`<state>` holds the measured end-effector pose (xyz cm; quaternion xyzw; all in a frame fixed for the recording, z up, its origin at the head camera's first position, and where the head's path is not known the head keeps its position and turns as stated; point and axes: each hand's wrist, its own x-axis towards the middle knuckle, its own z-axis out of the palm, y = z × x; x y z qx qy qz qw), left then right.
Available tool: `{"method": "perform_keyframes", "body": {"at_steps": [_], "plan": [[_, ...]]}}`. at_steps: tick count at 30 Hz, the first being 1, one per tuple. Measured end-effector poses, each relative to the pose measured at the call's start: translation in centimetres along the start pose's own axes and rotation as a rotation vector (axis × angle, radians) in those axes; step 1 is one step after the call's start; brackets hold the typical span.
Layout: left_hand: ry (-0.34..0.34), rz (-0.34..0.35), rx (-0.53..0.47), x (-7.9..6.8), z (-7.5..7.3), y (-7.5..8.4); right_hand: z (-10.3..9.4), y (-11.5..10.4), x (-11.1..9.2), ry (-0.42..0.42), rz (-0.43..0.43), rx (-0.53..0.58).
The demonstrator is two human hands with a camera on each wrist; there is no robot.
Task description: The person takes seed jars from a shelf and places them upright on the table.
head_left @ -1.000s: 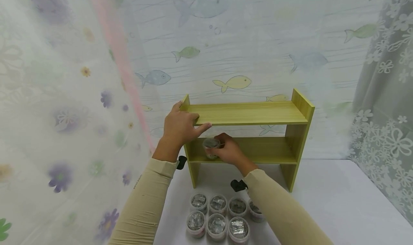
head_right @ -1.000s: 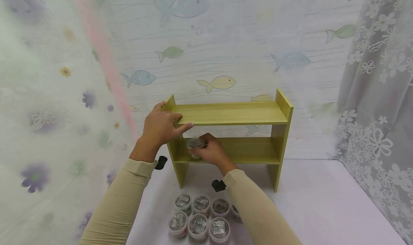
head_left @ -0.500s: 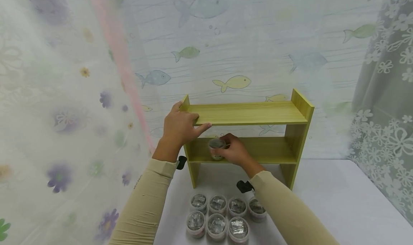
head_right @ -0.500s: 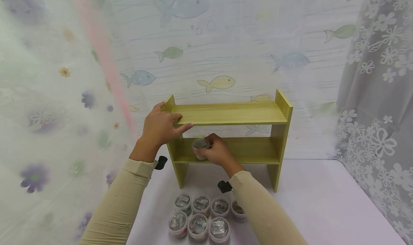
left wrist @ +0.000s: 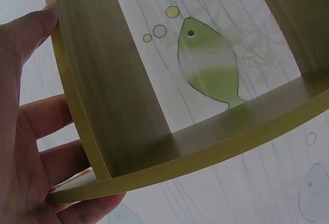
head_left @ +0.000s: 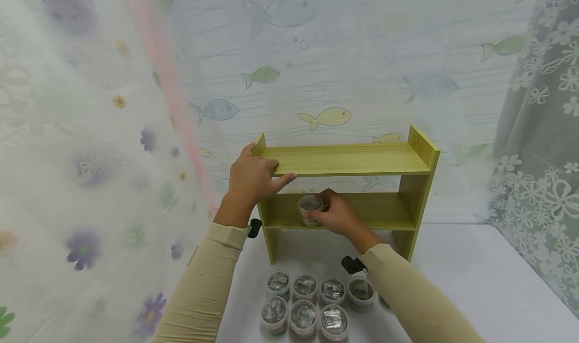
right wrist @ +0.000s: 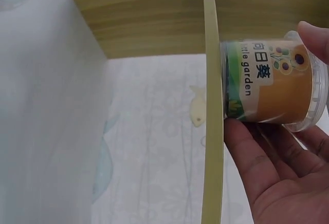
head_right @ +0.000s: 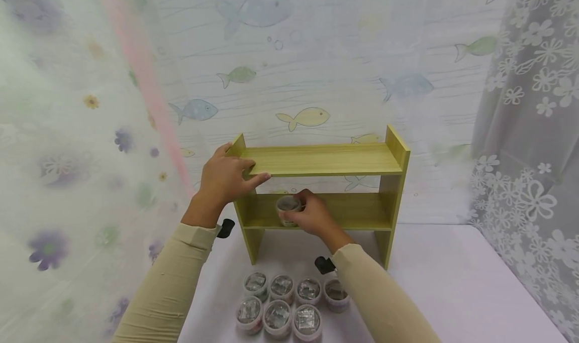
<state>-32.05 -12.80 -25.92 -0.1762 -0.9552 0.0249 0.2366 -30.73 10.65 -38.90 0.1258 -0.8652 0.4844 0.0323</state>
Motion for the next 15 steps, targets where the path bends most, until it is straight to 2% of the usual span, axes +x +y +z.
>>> {"method": "perform_keyframes", "body": {"at_steps": [15], "plan": [[-0.009, -0.007, -0.002, -0.1, -0.2, 0.1, -1.6, 0.4, -1.6, -0.006, -0.006, -0.013]]}}
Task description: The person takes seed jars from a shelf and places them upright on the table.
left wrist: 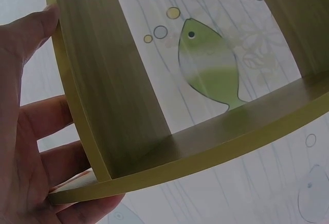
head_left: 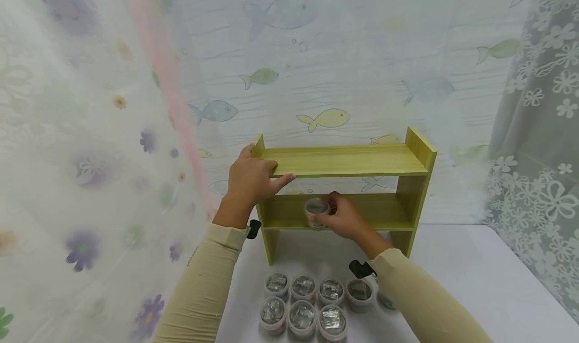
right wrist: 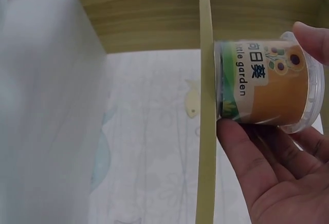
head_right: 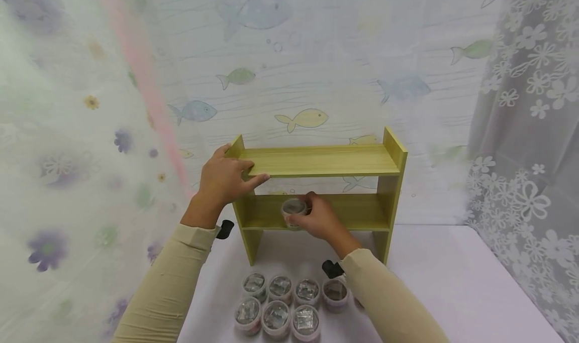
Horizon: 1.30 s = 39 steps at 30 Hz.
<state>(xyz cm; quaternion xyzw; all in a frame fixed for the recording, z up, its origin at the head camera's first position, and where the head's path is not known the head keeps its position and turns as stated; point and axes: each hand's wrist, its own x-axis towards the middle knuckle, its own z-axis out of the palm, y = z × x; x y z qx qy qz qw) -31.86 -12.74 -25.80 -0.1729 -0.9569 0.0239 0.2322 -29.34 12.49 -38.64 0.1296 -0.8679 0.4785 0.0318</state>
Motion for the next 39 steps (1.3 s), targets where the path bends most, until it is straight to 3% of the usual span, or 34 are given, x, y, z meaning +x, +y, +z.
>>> {"method": "perform_keyframes", "body": {"at_steps": [17, 32, 39], "plan": [[-0.017, -0.009, 0.020, -0.4, -0.5, 0.6, -1.4, 0.3, -2.8, 0.047, 0.014, -0.012], [0.007, 0.013, 0.017, -0.2, -0.3, 0.3, -1.6, 0.5, -5.2, 0.072, -0.079, -0.010], [-0.003, 0.013, 0.025, 0.0, -0.3, 0.1, -1.6, 0.3, -6.6, 0.055, -0.062, 0.001]]}}
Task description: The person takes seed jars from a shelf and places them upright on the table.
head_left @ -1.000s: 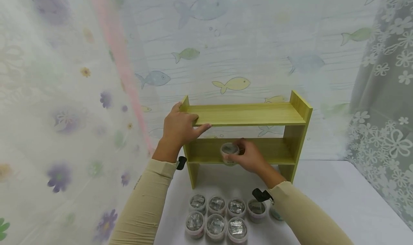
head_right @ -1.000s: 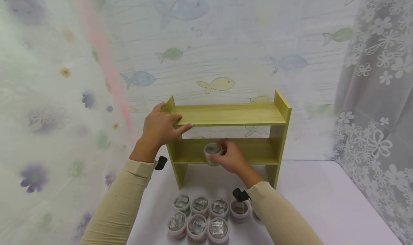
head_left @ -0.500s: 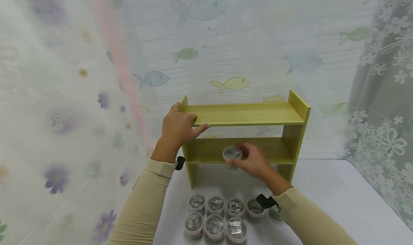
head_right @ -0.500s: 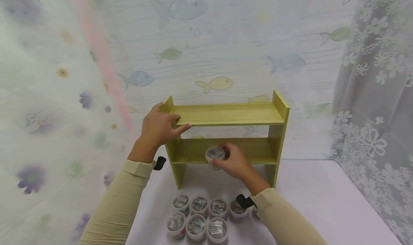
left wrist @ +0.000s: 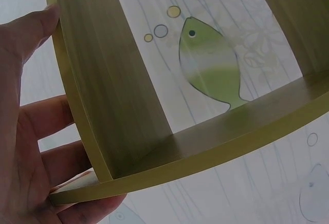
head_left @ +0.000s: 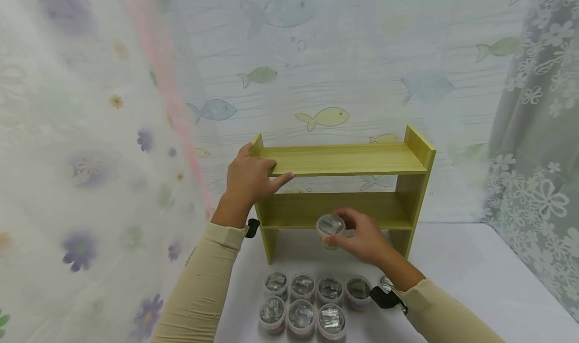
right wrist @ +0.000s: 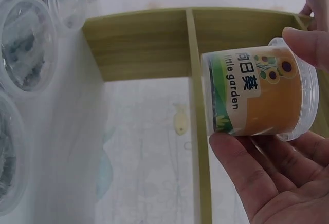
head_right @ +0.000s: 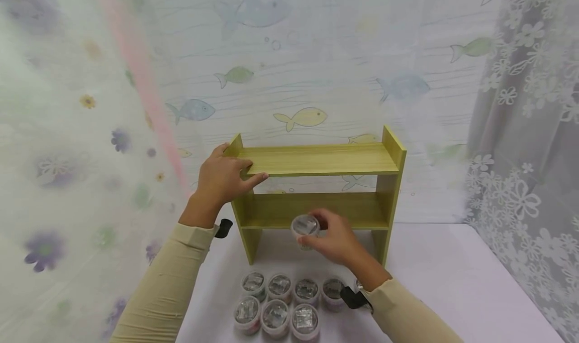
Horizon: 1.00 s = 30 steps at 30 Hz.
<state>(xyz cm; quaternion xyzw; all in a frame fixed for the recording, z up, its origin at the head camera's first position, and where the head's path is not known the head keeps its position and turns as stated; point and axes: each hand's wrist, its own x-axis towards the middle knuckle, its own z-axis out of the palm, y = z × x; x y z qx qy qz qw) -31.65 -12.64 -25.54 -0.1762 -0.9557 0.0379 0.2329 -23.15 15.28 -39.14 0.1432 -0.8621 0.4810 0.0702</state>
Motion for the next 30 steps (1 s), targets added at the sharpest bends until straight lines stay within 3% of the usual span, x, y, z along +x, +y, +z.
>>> {"method": "perform_keyframes", "body": {"at_steps": [20, 30], "plan": [[0.005, -0.008, -0.015, 0.0, 0.1, 0.0, -1.6, 1.0, -3.1, 0.002, -0.007, 0.008], [0.005, -0.016, -0.025, 0.0, 0.0, 0.1, -2.1, 1.9, -5.2, -0.024, 0.048, 0.063]]}}
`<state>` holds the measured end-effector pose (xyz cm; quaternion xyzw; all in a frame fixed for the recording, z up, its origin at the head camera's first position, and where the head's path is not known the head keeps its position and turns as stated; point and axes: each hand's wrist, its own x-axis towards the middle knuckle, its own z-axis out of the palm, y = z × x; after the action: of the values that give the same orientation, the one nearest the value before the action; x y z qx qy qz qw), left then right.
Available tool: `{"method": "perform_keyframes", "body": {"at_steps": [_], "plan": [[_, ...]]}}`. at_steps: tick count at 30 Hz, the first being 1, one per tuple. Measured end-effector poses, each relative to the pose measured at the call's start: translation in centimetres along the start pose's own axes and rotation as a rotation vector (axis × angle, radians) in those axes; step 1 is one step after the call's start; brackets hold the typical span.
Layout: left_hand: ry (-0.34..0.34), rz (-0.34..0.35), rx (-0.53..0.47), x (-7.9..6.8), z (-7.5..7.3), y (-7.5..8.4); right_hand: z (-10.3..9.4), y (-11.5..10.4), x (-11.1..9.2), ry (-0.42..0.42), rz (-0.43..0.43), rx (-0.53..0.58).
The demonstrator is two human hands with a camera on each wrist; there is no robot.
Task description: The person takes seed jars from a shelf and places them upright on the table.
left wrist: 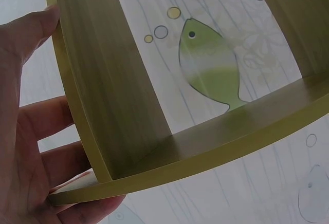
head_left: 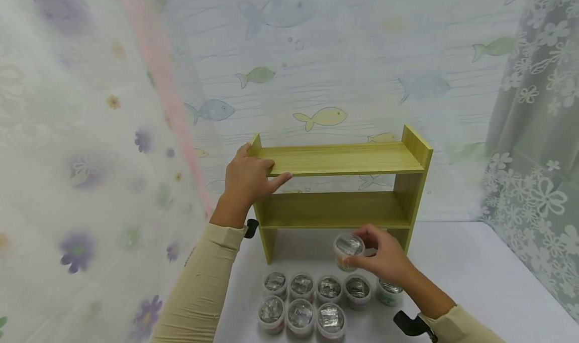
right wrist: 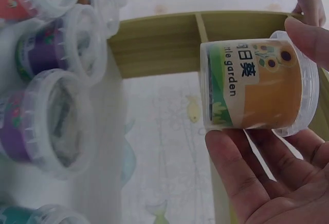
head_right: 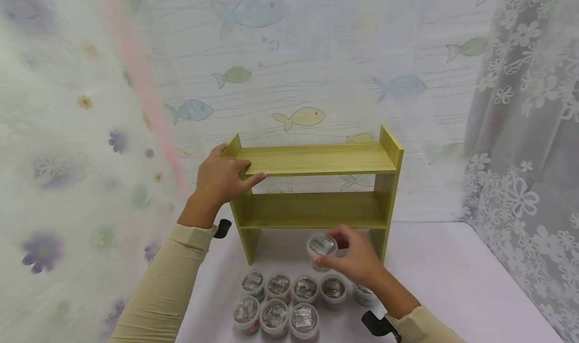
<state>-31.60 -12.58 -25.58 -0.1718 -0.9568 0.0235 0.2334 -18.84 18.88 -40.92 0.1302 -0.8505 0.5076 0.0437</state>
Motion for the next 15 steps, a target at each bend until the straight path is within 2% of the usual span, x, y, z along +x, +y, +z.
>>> {"method": "perform_keyframes", "body": {"at_steps": [8, 15], "plan": [[-0.011, -0.004, -0.002, 0.0, 0.0, 0.0, -0.3, 0.8, -1.2, -0.016, 0.043, 0.035], [-0.009, -0.005, -0.002, 0.0, 0.1, 0.0, -0.5, 1.5, -2.3, -0.010, 0.048, 0.022]]}}
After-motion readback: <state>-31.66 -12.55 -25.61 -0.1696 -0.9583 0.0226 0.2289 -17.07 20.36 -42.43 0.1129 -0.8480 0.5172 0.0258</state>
